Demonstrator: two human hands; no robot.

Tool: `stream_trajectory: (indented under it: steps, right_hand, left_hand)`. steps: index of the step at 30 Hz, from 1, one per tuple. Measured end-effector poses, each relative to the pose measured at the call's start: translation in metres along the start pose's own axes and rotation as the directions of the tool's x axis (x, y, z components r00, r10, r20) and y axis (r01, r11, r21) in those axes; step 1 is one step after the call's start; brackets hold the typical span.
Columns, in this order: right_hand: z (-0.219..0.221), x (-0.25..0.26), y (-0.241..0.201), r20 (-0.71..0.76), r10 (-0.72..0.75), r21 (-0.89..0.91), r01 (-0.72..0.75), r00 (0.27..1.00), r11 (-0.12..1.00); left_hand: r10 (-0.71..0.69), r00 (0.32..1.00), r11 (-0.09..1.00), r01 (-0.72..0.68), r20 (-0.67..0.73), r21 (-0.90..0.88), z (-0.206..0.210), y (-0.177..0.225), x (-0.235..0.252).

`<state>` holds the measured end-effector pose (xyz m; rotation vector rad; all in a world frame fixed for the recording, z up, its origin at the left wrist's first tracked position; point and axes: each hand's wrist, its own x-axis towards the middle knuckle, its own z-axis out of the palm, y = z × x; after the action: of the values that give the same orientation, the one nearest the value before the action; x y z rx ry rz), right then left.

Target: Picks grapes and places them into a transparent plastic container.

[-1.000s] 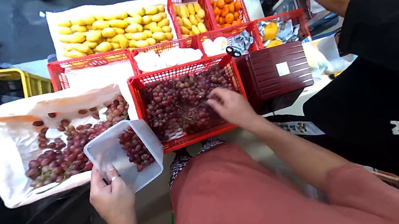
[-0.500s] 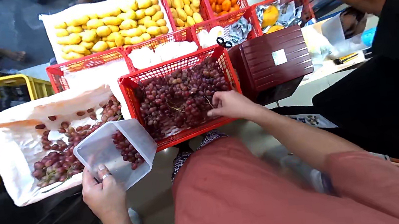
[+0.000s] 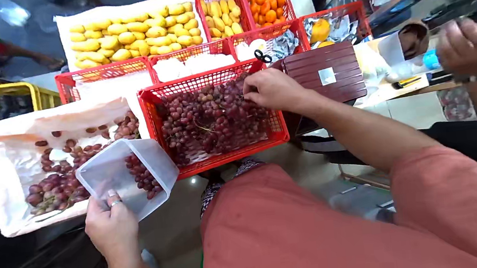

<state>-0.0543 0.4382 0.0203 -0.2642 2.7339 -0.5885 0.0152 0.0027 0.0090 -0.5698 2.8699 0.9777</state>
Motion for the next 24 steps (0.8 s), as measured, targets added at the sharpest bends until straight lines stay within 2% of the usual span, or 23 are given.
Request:
stream_trajectory:
  steps: [7,13,17,24]
  right_hand:
    - [-0.063,0.002,-0.049,0.029,-0.088,-0.052,0.09,0.996,0.995]
    - [-0.073,-0.003,-0.098,0.025,-0.346,-0.067,0.347,0.938,0.935]
    - [-0.035,0.018,-0.118,0.119,-0.479,0.018,0.48,0.87,0.877]
    - [0.093,0.062,-0.115,0.266,-0.689,0.153,0.676,0.675,0.721]
  left_hand:
    - [0.014,1.0,1.0,-0.013,0.012,-0.022,0.0,-0.003,0.004]
    - [-0.003,1.0,0.999,0.004,0.019,-0.04,0.0,-0.007,0.006]
    - [-0.01,1.0,0.999,0.011,0.02,-0.04,0.001,-0.009,0.007]
    - [0.008,0.999,0.999,-0.006,0.036,-0.041,0.0,-0.008,0.006]
